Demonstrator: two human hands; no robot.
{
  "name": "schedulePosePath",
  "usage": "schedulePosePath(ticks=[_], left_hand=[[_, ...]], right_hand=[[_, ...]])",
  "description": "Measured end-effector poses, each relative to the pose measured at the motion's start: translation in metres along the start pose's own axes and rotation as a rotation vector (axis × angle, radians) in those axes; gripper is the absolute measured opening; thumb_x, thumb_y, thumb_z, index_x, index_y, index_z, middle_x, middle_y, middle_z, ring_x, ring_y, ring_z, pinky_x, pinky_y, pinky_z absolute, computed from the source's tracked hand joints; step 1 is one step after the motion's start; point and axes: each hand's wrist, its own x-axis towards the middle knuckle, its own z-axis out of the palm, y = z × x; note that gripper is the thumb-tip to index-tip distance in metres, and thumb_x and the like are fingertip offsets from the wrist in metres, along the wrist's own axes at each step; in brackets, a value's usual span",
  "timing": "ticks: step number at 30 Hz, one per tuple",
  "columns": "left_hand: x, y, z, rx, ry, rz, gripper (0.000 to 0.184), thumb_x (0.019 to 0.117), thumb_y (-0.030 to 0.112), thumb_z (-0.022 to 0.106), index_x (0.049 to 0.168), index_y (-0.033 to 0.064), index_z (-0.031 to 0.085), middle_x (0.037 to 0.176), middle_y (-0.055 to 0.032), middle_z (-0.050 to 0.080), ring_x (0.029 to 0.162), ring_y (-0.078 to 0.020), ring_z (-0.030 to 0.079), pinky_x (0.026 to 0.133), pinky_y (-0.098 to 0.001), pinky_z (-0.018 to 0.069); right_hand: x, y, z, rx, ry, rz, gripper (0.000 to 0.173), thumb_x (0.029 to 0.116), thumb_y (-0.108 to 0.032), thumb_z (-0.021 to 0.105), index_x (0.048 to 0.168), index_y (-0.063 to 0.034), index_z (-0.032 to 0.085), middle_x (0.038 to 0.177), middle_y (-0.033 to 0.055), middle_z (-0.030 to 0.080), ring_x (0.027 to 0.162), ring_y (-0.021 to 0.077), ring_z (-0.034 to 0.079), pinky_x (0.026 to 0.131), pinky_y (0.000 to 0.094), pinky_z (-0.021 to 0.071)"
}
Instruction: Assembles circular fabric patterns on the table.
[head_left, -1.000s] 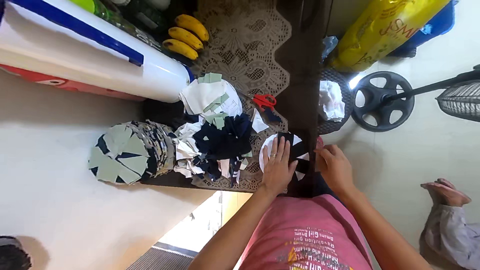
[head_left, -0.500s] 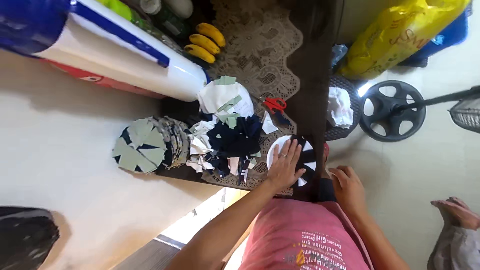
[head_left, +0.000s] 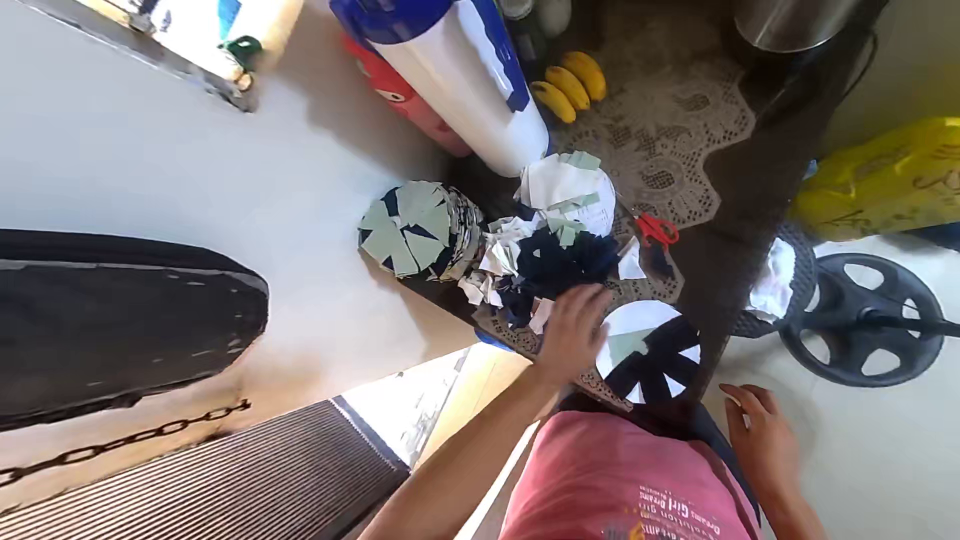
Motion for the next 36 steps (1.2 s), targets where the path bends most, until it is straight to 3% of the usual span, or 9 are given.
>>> schedulePosePath(ticks=[6, 12, 15, 20, 26, 29, 31, 33, 36], left_hand=[[0.021, -0.042, -0.053, 0.061, 0.072, -0.364, 0.041, 0.0922, 0.021, 0.072, 0.128, 0.0009, 0.067, 0.130, -0.0243, 0.064, 0.126, -0.0449, 0.056, 0.106, -0.0610, 0.0427], [0.037, -0.050, -0.054, 0.052, 0.043, -0.231, 0.012, 0.0922, 0.010, 0.071, 0.097, 0.0007, 0.076, 0.118, -0.0181, 0.070, 0.118, -0.0390, 0.062, 0.101, -0.0592, 0.0475], [0.047, -0.042, -0.067, -0.228, 0.038, -0.339, 0.013, 0.0932, 0.004, 0.067, 0.104, -0.0018, 0.071, 0.120, -0.0134, 0.072, 0.116, -0.0250, 0.067, 0.100, -0.0476, 0.0522], [0.052, -0.012, -0.086, -0.863, -0.103, -0.635, 0.008, 0.0967, -0.005, 0.061, 0.102, 0.0004, 0.058, 0.092, -0.0058, 0.066, 0.081, -0.0120, 0.066, 0.080, -0.0314, 0.0583], [0.034, 0.032, -0.085, -1.096, -0.250, -0.694, 0.011, 0.1049, 0.001, 0.048, 0.105, 0.0009, 0.060, 0.092, -0.0040, 0.070, 0.083, -0.0111, 0.070, 0.080, -0.0294, 0.0602], [0.023, 0.041, -0.075, -1.177, -0.220, -0.753, 0.017, 0.1074, 0.007, 0.046, 0.100, 0.0037, 0.060, 0.089, -0.0024, 0.070, 0.081, -0.0106, 0.070, 0.077, -0.0287, 0.0602], [0.014, 0.042, -0.063, -1.208, -0.181, -0.840, 0.019, 0.1093, 0.010, 0.043, 0.107, 0.0018, 0.060, 0.095, -0.0046, 0.069, 0.083, -0.0125, 0.069, 0.077, -0.0300, 0.0599], [0.002, 0.042, -0.048, -1.219, -0.184, -0.961, 0.029, 0.1113, 0.016, 0.040, 0.127, -0.0009, 0.057, 0.108, -0.0090, 0.068, 0.091, -0.0158, 0.069, 0.079, -0.0317, 0.0582], [-0.018, 0.048, -0.029, -1.315, -0.274, -1.148, 0.045, 0.1140, 0.030, 0.029, 0.137, -0.0006, 0.052, 0.115, -0.0105, 0.069, 0.097, -0.0178, 0.070, 0.083, -0.0338, 0.0572]], right_hand=[[0.009, -0.014, 0.002, 0.009, 0.040, -0.061, 0.022, 0.0951, -0.002, 0.058, 0.108, 0.0031, 0.075, 0.109, 0.0289, 0.068, 0.094, 0.0459, 0.069, 0.075, 0.0599, 0.0557], [0.009, -0.019, 0.001, 0.019, 0.089, -0.079, 0.023, 0.0955, -0.005, 0.057, 0.108, 0.0030, 0.075, 0.107, 0.0280, 0.068, 0.092, 0.0442, 0.069, 0.074, 0.0573, 0.0561], [0.012, -0.027, 0.002, 0.049, 0.128, -0.100, 0.024, 0.0960, -0.006, 0.056, 0.107, 0.0016, 0.076, 0.106, 0.0268, 0.069, 0.091, 0.0420, 0.069, 0.073, 0.0545, 0.0567], [0.034, -0.074, 0.000, 0.182, 0.119, -0.220, 0.022, 0.0966, -0.008, 0.059, 0.108, -0.0008, 0.077, 0.106, 0.0220, 0.072, 0.098, 0.0382, 0.070, 0.083, 0.0538, 0.0573], [0.062, -0.143, -0.008, 0.961, -0.417, 0.074, 0.067, 0.0917, -0.030, 0.070, 0.147, 0.0004, 0.048, 0.142, 0.0121, 0.058, 0.126, 0.0155, 0.058, 0.099, 0.0318, 0.0514], [0.064, -0.157, -0.005, 1.156, -0.490, 0.213, 0.019, 0.0924, -0.005, 0.067, 0.111, -0.0008, 0.062, 0.100, 0.0016, 0.067, 0.092, 0.0069, 0.066, 0.083, 0.0241, 0.0555], [0.065, -0.158, -0.005, 1.060, -0.455, 0.210, 0.004, 0.0934, -0.001, 0.066, 0.093, -0.0037, 0.063, 0.082, -0.0026, 0.065, 0.076, 0.0029, 0.063, 0.073, 0.0205, 0.0539], [0.069, -0.154, -0.009, 0.729, -0.391, 0.105, 0.006, 0.0949, -0.008, 0.067, 0.096, -0.0027, 0.065, 0.081, -0.0003, 0.064, 0.071, 0.0033, 0.061, 0.067, 0.0198, 0.0514], [0.066, -0.153, -0.014, 0.140, -0.256, -0.196, 0.018, 0.0976, -0.010, 0.062, 0.105, 0.0020, 0.073, 0.098, 0.0172, 0.074, 0.093, 0.0300, 0.072, 0.084, 0.0473, 0.0572]])
